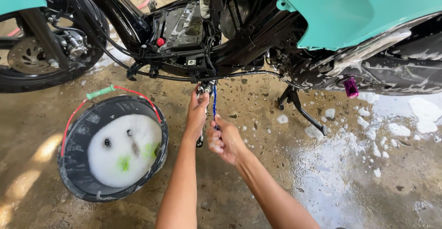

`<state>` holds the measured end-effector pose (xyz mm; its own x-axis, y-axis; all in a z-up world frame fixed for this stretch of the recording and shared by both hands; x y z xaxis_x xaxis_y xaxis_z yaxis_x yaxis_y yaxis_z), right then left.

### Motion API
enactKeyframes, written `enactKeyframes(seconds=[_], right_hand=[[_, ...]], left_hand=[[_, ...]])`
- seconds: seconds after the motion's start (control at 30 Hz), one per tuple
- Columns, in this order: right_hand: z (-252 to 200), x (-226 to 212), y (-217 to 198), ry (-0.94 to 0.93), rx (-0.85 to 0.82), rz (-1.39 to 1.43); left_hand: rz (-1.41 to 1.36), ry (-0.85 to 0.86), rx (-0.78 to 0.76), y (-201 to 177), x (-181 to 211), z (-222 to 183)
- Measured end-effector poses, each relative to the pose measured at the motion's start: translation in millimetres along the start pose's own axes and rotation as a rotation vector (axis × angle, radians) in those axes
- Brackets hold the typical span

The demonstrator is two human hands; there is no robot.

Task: The person scrubs the lower side and engine area of a teal scooter using a blue brush and soapy water from a bucket. They then switch to a green sponge to wipe the same areas, repeatedly dipping the tools into the bucket.

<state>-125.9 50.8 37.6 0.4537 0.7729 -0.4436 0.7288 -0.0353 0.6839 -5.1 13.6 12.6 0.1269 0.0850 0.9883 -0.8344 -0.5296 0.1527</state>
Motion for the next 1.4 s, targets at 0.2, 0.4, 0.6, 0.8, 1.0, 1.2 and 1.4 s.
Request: enactKeyframes(seconds=[0.2,0.4,0.6,0.8,1.0,1.2,1.4], right_hand=[[27.0,-12.2,5.8,-0.016,-0.013,-0.016],[25.5,45.4,-21.0,0.017,0.044,-0.021],[23.5,11.8,11.0,0.002,-0.011,0.085],[15.8,27.2,-9.7,0.025,0.044,0.009],[0.7,-9.5,10.4,-0.09,0.023,-0.046],[-27.5,-8.3,-36.1,-0.582,0.303,-0.507],[44.1,-39.1,-57.6,-0.799,0.358,-0.855]], left_hand=[[0.012,-0.076,0.038,15.3,60.5,-36.1],[0.328,-0.359,-0.017,-22.8,-48.5,5.0],[-0.6,0.113,-1.079,-66.3,-229.8,70.2],[0.158,-0.4,0.081,-19.5,-20.6,-18.8],[0.22,0.143,0.433,6.0,-19.8,13.7],[0.006,0.214,0.436,47.1,47.7,-19.6],[-0.453,-0.208,0.24,60.5,53.9,-13.1]])
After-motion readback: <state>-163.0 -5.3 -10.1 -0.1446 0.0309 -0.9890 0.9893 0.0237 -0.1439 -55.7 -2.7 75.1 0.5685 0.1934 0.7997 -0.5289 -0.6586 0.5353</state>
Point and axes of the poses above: each hand's wrist, its own z-axis towards the middle knuckle, its own y-axis out of the palm, x = y × z, the point moved 1 cm from there along z, towards the middle knuckle, and after that the axes turned 6 degrees about x, right-handed, at the moved point
